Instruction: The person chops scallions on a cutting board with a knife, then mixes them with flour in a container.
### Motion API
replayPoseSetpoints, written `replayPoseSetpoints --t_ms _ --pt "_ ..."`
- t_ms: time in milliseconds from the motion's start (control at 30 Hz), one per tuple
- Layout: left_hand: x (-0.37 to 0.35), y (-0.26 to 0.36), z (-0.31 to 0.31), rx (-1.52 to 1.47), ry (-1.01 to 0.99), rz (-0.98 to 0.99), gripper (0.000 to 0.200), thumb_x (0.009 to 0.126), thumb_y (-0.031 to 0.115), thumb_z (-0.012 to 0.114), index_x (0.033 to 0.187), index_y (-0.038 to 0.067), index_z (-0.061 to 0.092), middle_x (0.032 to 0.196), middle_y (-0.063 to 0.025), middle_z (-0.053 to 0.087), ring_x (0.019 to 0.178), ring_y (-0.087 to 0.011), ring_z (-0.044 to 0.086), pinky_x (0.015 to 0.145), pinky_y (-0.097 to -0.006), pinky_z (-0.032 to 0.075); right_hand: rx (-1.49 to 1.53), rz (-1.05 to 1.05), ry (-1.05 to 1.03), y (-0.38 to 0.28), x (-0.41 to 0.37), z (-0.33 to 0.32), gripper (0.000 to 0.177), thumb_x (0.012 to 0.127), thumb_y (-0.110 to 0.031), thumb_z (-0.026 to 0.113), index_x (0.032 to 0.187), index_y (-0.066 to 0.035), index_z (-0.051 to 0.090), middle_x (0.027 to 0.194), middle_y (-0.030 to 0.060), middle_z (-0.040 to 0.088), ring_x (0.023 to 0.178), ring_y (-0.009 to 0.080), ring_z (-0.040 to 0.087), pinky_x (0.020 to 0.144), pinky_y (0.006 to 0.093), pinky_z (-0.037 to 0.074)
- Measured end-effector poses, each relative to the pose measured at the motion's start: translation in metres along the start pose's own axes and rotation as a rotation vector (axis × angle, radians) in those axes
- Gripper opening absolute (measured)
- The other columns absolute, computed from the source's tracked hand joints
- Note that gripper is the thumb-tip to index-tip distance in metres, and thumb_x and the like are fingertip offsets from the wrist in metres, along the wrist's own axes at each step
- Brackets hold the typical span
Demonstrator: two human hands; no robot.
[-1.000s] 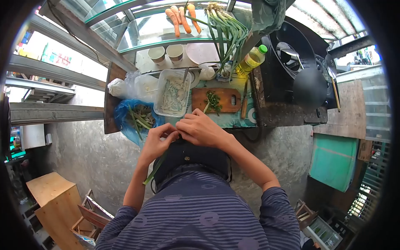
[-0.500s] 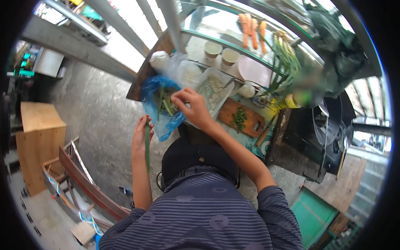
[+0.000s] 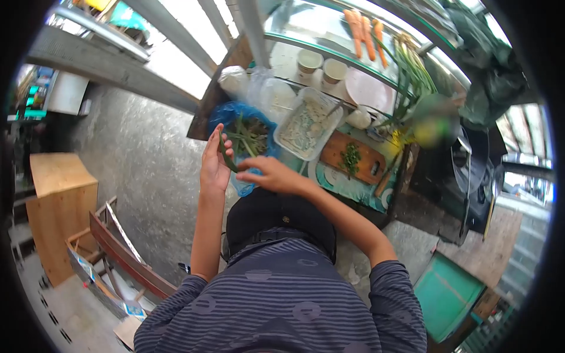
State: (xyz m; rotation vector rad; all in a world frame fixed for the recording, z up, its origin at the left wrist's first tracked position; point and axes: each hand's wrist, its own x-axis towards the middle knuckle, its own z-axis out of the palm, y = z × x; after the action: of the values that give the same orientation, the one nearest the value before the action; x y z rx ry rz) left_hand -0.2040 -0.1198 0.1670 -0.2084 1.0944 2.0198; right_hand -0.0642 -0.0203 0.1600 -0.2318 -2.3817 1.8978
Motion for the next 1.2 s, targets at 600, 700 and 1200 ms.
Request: replayPoseSetpoints --t_ms 600,700,1200 --pt "-0.091 -0.171 0.106 1.163 -1.203 0.397 0.041 0.089 0.004 0.061 0.13 0.006 0.056 0.122 -0.0143 0.062 0.111 -0.0282 0.059 0.093 -0.0335 0.047 0.161 0.45 0.75 -0.004 -0.251 -0.081 0.023 0.096 -0.023 0.055 0.098 0.0 0.061 0.078 0.0057 0.06 0.072 0.0153 0.055 0.066 0.0301 0.042" --pt "-0.11 -0.204 0.117 1.095 -1.039 0.136 0.039 0.09 0.004 0.06 0.129 0.006 0.058 0.116 -0.0125 0.066 0.104 -0.02 0.064 0.088 -0.0296 0.05 0.231 0.328 0.908 0.008 -0.268 -0.081 0.021 0.095 -0.021 0.058 0.099 -0.001 0.063 0.079 0.0013 0.061 0.073 0.0094 0.053 0.065 0.0265 0.041" --pt "-0.133 -0.258 0.14 0.576 -0.549 -0.538 0.035 0.097 0.02 0.055 0.126 -0.001 0.056 0.115 -0.0085 0.065 0.105 -0.0136 0.063 0.088 -0.0279 0.051 -0.058 0.396 1.102 0.026 -0.297 -0.093 0.014 0.08 -0.016 0.071 0.087 -0.004 0.069 0.086 0.0035 0.066 0.08 0.0191 0.053 0.072 0.0318 0.044"
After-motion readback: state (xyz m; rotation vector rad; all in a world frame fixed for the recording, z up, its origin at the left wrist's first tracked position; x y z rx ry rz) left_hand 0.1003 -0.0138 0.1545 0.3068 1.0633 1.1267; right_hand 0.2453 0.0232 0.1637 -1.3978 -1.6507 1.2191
